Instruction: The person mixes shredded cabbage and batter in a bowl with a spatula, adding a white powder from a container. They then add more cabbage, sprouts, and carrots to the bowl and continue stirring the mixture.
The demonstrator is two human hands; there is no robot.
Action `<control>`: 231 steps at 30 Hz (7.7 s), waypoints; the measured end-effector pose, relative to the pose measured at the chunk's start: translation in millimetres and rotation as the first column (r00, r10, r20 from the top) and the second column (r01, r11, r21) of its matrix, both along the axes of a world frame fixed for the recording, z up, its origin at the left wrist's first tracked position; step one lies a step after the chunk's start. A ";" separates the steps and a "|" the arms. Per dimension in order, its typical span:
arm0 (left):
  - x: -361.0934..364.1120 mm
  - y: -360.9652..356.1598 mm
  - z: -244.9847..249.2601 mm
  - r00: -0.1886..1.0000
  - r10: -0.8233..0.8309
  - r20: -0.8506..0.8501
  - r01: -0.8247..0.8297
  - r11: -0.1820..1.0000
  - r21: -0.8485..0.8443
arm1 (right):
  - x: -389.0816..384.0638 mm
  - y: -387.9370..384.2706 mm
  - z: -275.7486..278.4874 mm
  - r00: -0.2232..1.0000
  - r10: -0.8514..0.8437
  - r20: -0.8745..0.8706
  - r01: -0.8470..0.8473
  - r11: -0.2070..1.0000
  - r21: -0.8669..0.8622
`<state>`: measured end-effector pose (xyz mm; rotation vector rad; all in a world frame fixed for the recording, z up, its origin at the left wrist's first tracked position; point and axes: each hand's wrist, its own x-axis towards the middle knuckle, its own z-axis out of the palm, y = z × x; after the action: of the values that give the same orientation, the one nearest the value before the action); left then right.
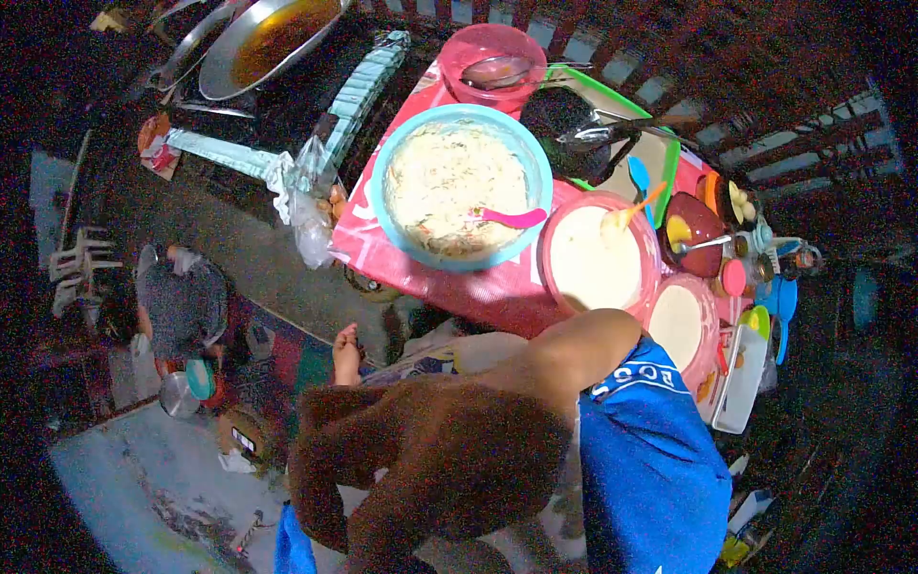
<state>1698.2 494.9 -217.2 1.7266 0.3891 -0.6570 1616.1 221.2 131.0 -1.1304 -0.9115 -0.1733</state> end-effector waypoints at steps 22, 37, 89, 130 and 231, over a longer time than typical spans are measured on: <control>26.2 -113.5 74.8 0.997 -0.070 0.030 0.073 0.987 -0.141 | 28.5 -167.2 -235.3 0.369 -0.903 0.219 0.303 -0.106 -0.947; -16.6 -129.7 79.2 0.996 0.069 0.059 -0.068 0.998 -0.020 | 58.1 -160.0 -265.8 0.620 -0.696 0.362 0.359 -0.158 -0.920; 50.9 -189.1 80.9 0.998 -0.069 -0.013 0.064 0.968 -0.241 | 31.0 -209.1 -257.9 0.055 -0.993 0.105 0.224 -0.091 -0.970; -324.0 -221.1 443.9 -0.090 -0.960 0.264 -0.013 0.266 0.964 | -463.7 -356.7 -203.4 -0.737 -0.642 0.213 0.202 -0.509 -0.836; 40.5 -94.9 158.7 0.971 -0.239 -0.008 0.105 0.458 -0.883 | 23.4 -14.0 -123.2 0.504 -0.717 0.481 0.714 0.033 -0.699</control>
<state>1738.8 400.0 -58.5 0.6963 -0.0811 -0.9161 1639.5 207.2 7.8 -2.5635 -0.2163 -0.6135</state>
